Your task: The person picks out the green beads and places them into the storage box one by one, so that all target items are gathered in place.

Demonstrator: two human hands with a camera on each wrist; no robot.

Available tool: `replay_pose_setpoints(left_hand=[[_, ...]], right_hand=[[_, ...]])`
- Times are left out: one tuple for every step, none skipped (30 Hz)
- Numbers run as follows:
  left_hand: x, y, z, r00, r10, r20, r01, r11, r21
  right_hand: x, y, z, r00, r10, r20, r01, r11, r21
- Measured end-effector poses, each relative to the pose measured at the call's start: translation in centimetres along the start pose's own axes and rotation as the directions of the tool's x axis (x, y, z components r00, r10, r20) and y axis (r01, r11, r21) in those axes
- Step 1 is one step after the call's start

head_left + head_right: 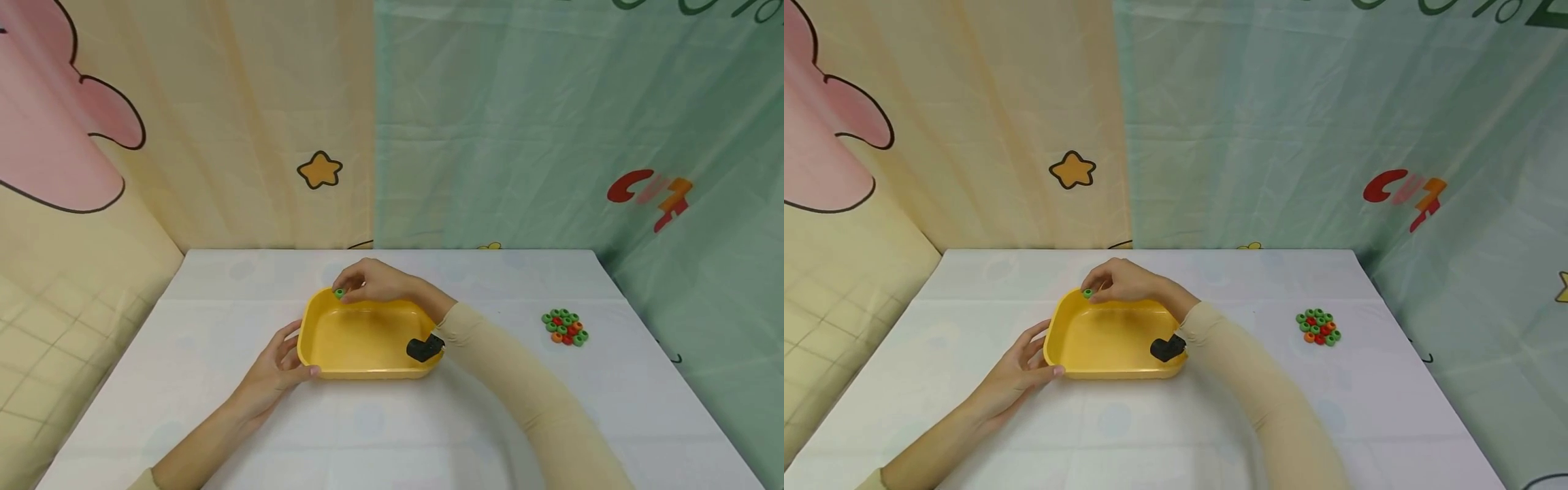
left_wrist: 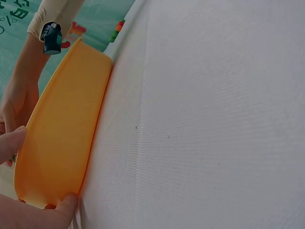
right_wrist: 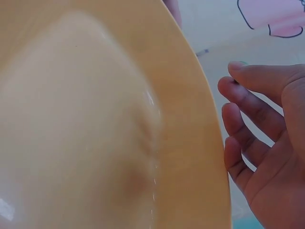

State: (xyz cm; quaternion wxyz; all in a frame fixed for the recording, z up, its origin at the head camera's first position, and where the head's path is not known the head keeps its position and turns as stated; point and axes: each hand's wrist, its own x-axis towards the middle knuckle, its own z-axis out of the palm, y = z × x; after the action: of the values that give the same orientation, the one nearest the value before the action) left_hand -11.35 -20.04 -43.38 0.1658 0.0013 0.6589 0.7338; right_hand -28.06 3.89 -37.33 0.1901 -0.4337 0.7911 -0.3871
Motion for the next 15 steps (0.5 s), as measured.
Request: replay_pose_setpoints(left_hand=[[0.0,0.0,0.0,1.000,-0.001,0.000,0.001,1.000,-0.001],[0.0,0.0,0.0,1.000,-0.002,-0.001,0.002,1.000,-0.001],[0.1,0.0,0.0,1.000,-0.002,-0.003,0.002,1.000,0.000],[0.1,0.0,0.0,1.000,-0.002,-0.005,0.002,1.000,0.001],[0.1,0.0,0.0,1.000,-0.002,-0.005,0.002,1.000,0.001],[0.1,0.0,-0.1,1.000,-0.002,-0.004,0.002,1.000,0.001],[0.1,0.0,-0.1,1.000,-0.002,-0.004,0.002,1.000,0.000],[0.1,0.0,-0.1,1.000,-0.001,-0.003,0.001,1.000,0.001],[0.1,0.0,-0.1,1.000,0.000,-0.001,0.000,1.000,-0.001],[0.1,0.0,-0.1,1.000,0.001,0.001,-0.001,1.000,-0.004],[0.2,0.0,-0.1,1.000,0.002,0.002,-0.002,1.000,-0.005],[0.2,0.0,-0.1,1.000,0.001,0.002,-0.001,1.000,-0.006],[0.2,0.0,-0.1,1.000,0.001,0.002,-0.001,1.000,-0.008],[0.2,0.0,-0.1,1.000,0.001,0.002,-0.001,1.000,-0.008],[0.2,-0.1,-0.1,1.000,0.002,0.003,-0.002,1.000,-0.007]], right_hand=[[0.2,-0.1,0.1,1.000,-0.001,0.000,0.001,1.000,-0.009],[0.5,-0.1,0.2,1.000,-0.002,-0.002,0.002,1.000,-0.020],[0.7,-0.1,0.4,1.000,-0.002,-0.004,0.002,1.000,-0.032],[0.9,-0.1,0.5,1.000,-0.001,-0.006,0.001,0.999,-0.041],[1.1,0.0,0.6,1.000,0.000,-0.010,-0.001,0.999,-0.050],[1.2,0.0,0.7,1.000,0.002,-0.013,-0.003,0.998,-0.059],[1.3,0.1,0.8,1.000,0.004,-0.013,-0.005,0.998,-0.064],[1.4,0.1,0.9,1.000,0.007,-0.014,-0.008,0.998,-0.068],[1.4,0.1,0.9,1.000,0.012,-0.016,-0.013,0.997,-0.072],[1.5,0.1,1.0,1.000,0.018,-0.020,-0.019,0.997,-0.076],[1.5,0.2,1.0,0.999,0.022,-0.025,-0.024,0.997,-0.080],[1.4,0.1,1.0,0.999,0.026,-0.029,-0.029,0.996,-0.084],[1.4,0.2,1.0,0.999,0.029,-0.033,-0.032,0.996,-0.086],[1.4,0.2,1.0,0.999,0.032,-0.037,-0.035,0.995,-0.090],[1.4,0.3,1.0,0.999,0.034,-0.040,-0.038,0.995,-0.092]])
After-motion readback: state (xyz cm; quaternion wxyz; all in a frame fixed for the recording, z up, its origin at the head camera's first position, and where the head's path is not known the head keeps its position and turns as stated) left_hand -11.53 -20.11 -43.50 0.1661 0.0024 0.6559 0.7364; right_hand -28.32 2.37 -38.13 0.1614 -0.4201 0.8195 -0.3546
